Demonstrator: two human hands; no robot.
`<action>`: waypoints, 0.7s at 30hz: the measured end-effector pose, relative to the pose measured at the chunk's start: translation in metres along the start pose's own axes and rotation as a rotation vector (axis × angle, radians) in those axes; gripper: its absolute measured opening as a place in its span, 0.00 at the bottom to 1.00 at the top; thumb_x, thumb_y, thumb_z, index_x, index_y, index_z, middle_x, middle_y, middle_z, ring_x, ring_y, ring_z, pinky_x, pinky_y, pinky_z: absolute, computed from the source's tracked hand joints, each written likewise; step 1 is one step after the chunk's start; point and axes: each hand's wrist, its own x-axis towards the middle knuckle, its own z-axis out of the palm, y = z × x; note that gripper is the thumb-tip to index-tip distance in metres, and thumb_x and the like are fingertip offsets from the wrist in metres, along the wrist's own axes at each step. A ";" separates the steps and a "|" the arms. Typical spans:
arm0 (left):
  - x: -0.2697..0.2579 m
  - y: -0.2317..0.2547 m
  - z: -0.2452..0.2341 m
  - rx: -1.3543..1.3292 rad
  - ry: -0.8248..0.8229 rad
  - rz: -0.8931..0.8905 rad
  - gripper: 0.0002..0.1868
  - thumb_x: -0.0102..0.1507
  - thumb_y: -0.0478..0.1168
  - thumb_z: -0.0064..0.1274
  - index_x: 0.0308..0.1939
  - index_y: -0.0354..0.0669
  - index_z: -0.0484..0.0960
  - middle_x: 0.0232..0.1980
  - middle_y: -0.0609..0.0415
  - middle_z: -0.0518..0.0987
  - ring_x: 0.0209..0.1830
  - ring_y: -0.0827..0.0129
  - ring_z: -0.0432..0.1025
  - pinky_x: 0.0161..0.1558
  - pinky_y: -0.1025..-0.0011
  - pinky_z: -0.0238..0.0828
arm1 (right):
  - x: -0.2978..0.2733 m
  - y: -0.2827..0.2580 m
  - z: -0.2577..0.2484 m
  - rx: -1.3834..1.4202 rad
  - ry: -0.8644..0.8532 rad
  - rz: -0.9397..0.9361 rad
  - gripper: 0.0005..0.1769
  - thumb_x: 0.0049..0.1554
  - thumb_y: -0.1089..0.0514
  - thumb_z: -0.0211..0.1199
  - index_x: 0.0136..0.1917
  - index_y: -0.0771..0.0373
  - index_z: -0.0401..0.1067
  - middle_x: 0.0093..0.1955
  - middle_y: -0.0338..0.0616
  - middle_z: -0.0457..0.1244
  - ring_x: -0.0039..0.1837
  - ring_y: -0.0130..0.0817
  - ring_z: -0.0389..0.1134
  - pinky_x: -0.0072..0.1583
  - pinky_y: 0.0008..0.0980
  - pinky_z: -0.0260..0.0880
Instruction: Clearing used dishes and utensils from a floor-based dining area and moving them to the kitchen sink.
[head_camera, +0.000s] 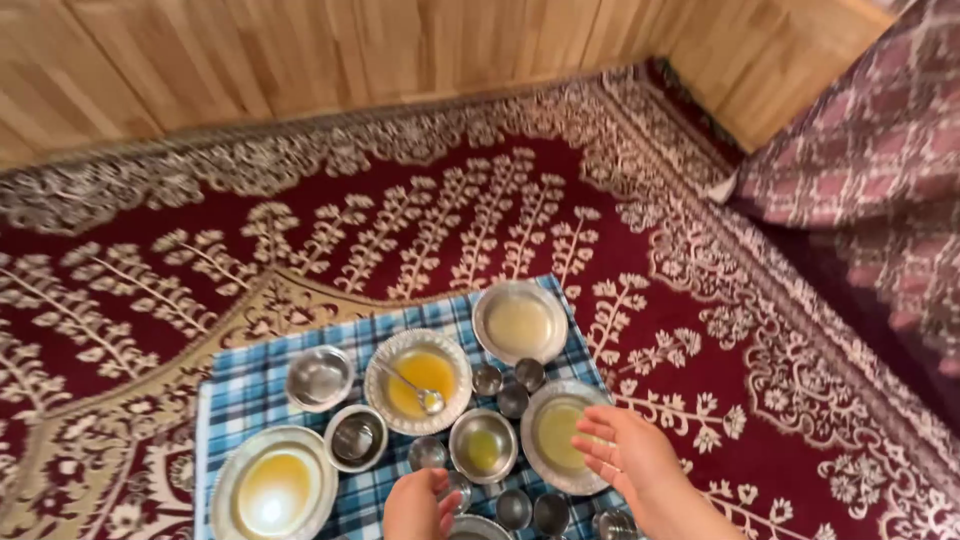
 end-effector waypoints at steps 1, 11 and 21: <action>0.031 -0.019 -0.001 0.009 0.008 -0.014 0.15 0.61 0.41 0.51 0.50 0.43 0.80 0.48 0.52 0.80 0.38 0.59 0.78 0.32 0.64 0.64 | 0.022 0.016 -0.010 0.001 0.008 0.017 0.21 0.62 0.52 0.54 0.61 0.68 0.70 0.59 0.50 0.68 0.57 0.40 0.71 0.57 0.38 0.69; 0.211 -0.143 0.064 -0.055 0.032 -0.057 0.18 0.63 0.44 0.47 0.56 0.44 0.75 0.48 0.49 0.82 0.36 0.53 0.79 0.27 0.64 0.62 | 0.261 0.165 -0.103 0.155 0.093 0.245 0.30 0.64 0.48 0.50 0.74 0.69 0.62 0.71 0.53 0.63 0.69 0.44 0.66 0.72 0.41 0.62; 0.245 -0.173 0.119 -0.056 0.219 0.103 0.19 0.66 0.46 0.50 0.53 0.34 0.80 0.49 0.45 0.80 0.37 0.63 0.75 0.38 0.69 0.67 | 0.342 0.277 -0.134 0.407 0.254 0.437 0.48 0.62 0.54 0.60 0.80 0.78 0.35 0.80 0.77 0.40 0.82 0.58 0.47 0.77 0.48 0.55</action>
